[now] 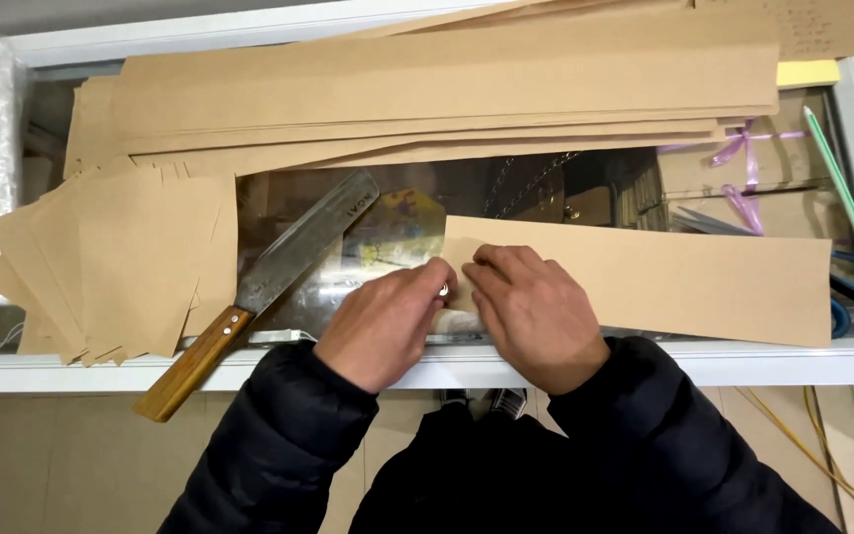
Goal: Folding and cutting large brown paper sheets into smaller pieces for food packaging using a large knife.
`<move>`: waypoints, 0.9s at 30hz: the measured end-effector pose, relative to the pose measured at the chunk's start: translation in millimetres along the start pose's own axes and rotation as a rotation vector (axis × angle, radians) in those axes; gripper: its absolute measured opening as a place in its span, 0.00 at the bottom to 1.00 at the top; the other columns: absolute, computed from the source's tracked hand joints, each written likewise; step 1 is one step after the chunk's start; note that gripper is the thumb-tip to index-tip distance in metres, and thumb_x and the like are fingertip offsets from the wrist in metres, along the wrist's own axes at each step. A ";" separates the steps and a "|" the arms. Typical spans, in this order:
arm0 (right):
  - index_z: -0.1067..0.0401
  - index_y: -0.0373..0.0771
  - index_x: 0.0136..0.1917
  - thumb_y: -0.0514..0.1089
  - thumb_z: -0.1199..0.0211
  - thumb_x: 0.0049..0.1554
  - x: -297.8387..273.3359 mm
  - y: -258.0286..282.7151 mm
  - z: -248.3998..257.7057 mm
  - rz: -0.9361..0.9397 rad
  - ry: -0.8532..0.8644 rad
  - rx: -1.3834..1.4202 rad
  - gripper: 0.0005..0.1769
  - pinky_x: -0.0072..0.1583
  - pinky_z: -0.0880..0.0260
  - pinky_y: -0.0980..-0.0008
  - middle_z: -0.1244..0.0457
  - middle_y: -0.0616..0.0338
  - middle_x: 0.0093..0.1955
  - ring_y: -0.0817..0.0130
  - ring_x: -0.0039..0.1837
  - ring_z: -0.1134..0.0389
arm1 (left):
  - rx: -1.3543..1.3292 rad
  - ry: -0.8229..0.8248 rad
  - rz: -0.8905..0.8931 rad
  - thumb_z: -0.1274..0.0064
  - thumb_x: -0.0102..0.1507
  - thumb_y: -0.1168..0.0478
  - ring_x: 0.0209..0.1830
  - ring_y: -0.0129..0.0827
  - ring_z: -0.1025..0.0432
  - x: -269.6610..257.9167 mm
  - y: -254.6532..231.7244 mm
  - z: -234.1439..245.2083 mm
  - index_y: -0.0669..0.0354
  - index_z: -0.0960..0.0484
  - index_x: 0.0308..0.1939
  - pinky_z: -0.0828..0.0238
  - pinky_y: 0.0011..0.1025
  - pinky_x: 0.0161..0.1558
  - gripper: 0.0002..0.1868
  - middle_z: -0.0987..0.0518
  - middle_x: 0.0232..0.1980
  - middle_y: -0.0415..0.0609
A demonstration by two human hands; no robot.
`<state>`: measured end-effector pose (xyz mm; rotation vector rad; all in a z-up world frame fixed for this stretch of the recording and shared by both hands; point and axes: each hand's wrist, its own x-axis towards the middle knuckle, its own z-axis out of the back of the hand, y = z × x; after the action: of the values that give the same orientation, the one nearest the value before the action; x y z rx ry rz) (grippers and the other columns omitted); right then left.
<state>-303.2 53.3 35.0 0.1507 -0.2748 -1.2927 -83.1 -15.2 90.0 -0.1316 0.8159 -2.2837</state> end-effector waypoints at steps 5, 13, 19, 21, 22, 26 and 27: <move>0.18 0.43 0.70 0.49 0.46 0.74 -1.3 -0.9 1.1 0.002 0.046 0.015 0.20 0.64 0.27 0.60 0.31 0.57 0.71 0.57 0.77 0.32 | -0.057 0.003 -0.003 0.50 0.73 0.71 0.43 0.66 0.15 -15.3 -3.6 3.6 0.61 0.21 0.55 0.17 0.55 0.39 0.08 0.13 0.39 0.63; 0.20 0.42 0.72 0.47 0.45 0.74 -2.7 1.1 3.4 0.017 0.003 0.015 0.20 0.67 0.28 0.60 0.31 0.56 0.71 0.57 0.77 0.33 | -0.094 -0.074 0.021 0.46 0.73 0.69 0.46 0.61 0.14 -1.1 -3.8 6.2 0.57 0.17 0.57 0.16 0.52 0.42 0.10 0.11 0.40 0.58; 0.20 0.41 0.71 0.45 0.41 0.71 -3.0 0.8 1.3 0.012 -0.044 0.076 0.19 0.66 0.30 0.59 0.31 0.56 0.70 0.56 0.75 0.32 | -0.042 -0.111 0.035 0.46 0.73 0.67 0.47 0.75 0.17 38.8 15.4 2.2 0.55 0.20 0.57 0.21 0.65 0.43 0.09 0.12 0.42 0.66; 0.20 0.42 0.71 0.45 0.41 0.71 -3.8 -0.7 -2.0 0.014 -0.050 0.073 0.19 0.66 0.31 0.59 0.31 0.56 0.70 0.57 0.76 0.33 | -0.031 -0.131 0.023 0.47 0.74 0.67 0.48 0.75 0.17 58.2 22.1 8.9 0.54 0.21 0.57 0.21 0.65 0.45 0.09 0.12 0.42 0.65; 0.20 0.42 0.71 0.45 0.40 0.71 -4.5 -1.1 -3.3 0.022 -0.056 0.071 0.19 0.67 0.31 0.60 0.32 0.57 0.70 0.57 0.76 0.33 | -0.020 -0.155 0.016 0.47 0.74 0.66 0.49 0.75 0.17 67.4 25.0 12.2 0.53 0.21 0.57 0.22 0.66 0.47 0.09 0.11 0.43 0.64; 0.21 0.42 0.73 0.45 0.41 0.72 -5.5 -3.8 -3.8 0.022 -0.056 0.083 0.19 0.66 0.31 0.60 0.32 0.57 0.70 0.57 0.76 0.33 | 0.041 -0.161 0.019 0.46 0.74 0.64 0.50 0.71 0.17 83.3 30.6 21.4 0.50 0.23 0.58 0.21 0.62 0.48 0.09 0.12 0.44 0.60; 0.21 0.42 0.73 0.46 0.42 0.72 -5.6 -3.7 -3.6 0.017 -0.036 0.090 0.20 0.67 0.31 0.59 0.32 0.57 0.71 0.58 0.76 0.34 | 0.039 -0.150 0.011 0.46 0.74 0.63 0.50 0.71 0.17 81.8 27.1 22.2 0.50 0.23 0.58 0.21 0.64 0.48 0.09 0.12 0.44 0.62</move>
<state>-307.0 57.6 29.9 0.2019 -0.3647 -1.2680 -121.9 -94.8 81.0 -0.2761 0.6928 -2.2469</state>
